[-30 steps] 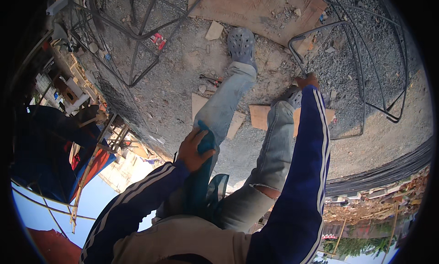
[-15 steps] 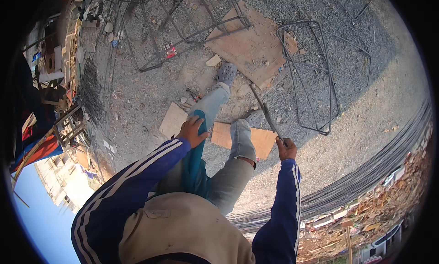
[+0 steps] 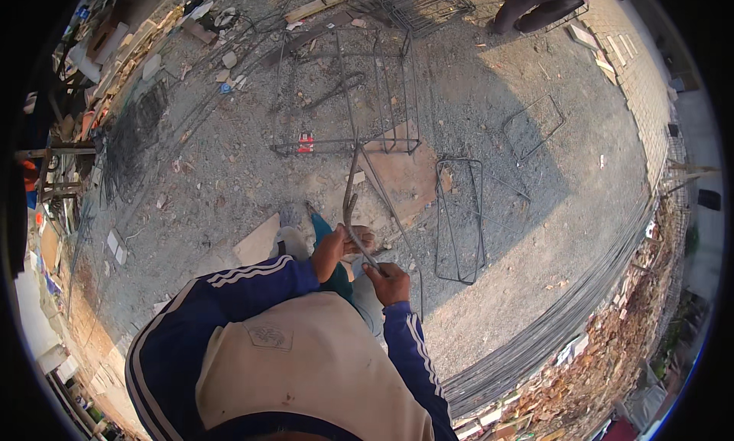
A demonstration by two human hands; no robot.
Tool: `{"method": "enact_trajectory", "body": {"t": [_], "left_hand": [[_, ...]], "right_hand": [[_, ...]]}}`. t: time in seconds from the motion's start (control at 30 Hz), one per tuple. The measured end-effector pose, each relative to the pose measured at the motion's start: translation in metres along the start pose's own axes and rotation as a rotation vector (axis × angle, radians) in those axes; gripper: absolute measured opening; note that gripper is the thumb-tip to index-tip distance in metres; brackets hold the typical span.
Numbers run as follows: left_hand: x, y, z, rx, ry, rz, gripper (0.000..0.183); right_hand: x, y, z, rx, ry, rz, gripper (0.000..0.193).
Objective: The person assembles a rebar structure by hand, positioning steel bars into a cage-like framework and securing them with wire ties using pliers.
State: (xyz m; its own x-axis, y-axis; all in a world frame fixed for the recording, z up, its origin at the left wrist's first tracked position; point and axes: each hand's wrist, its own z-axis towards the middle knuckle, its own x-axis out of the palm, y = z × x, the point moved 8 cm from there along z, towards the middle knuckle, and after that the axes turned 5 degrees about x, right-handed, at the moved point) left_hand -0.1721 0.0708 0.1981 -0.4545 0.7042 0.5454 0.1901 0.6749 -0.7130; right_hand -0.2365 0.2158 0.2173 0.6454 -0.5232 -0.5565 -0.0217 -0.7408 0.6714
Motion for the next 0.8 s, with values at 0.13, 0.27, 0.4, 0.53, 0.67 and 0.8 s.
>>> {"method": "enact_trajectory", "body": {"t": [0.13, 0.27, 0.4, 0.53, 0.67, 0.8], "left_hand": [[-0.061, -0.079, -0.019, 0.175, 0.080, 0.202, 0.060], [-0.164, -0.083, -0.050, 0.144, 0.043, 0.369, 0.053], [-0.197, -0.127, -0.090, 0.088, -0.083, 0.012, 0.042], [-0.193, -0.179, -0.127, 0.109, -0.213, -0.072, 0.037], [-0.213, -0.174, -0.136, 0.216, -0.180, -0.007, 0.037], [-0.183, -0.192, -0.151, 0.166, -0.147, 0.122, 0.036]], "right_hand": [[0.062, 0.053, -0.018, 0.048, -0.035, -0.012, 0.038], [0.131, 0.122, -0.045, 0.082, 0.069, 0.028, 0.039], [0.164, 0.171, -0.059, 0.058, 0.122, 0.051, 0.040], [0.182, 0.188, -0.064, 0.042, 0.114, 0.093, 0.040], [0.195, 0.196, -0.075, -0.026, 0.135, 0.133, 0.041], [0.200, 0.181, -0.088, 0.007, 0.212, 0.186, 0.042]]}}
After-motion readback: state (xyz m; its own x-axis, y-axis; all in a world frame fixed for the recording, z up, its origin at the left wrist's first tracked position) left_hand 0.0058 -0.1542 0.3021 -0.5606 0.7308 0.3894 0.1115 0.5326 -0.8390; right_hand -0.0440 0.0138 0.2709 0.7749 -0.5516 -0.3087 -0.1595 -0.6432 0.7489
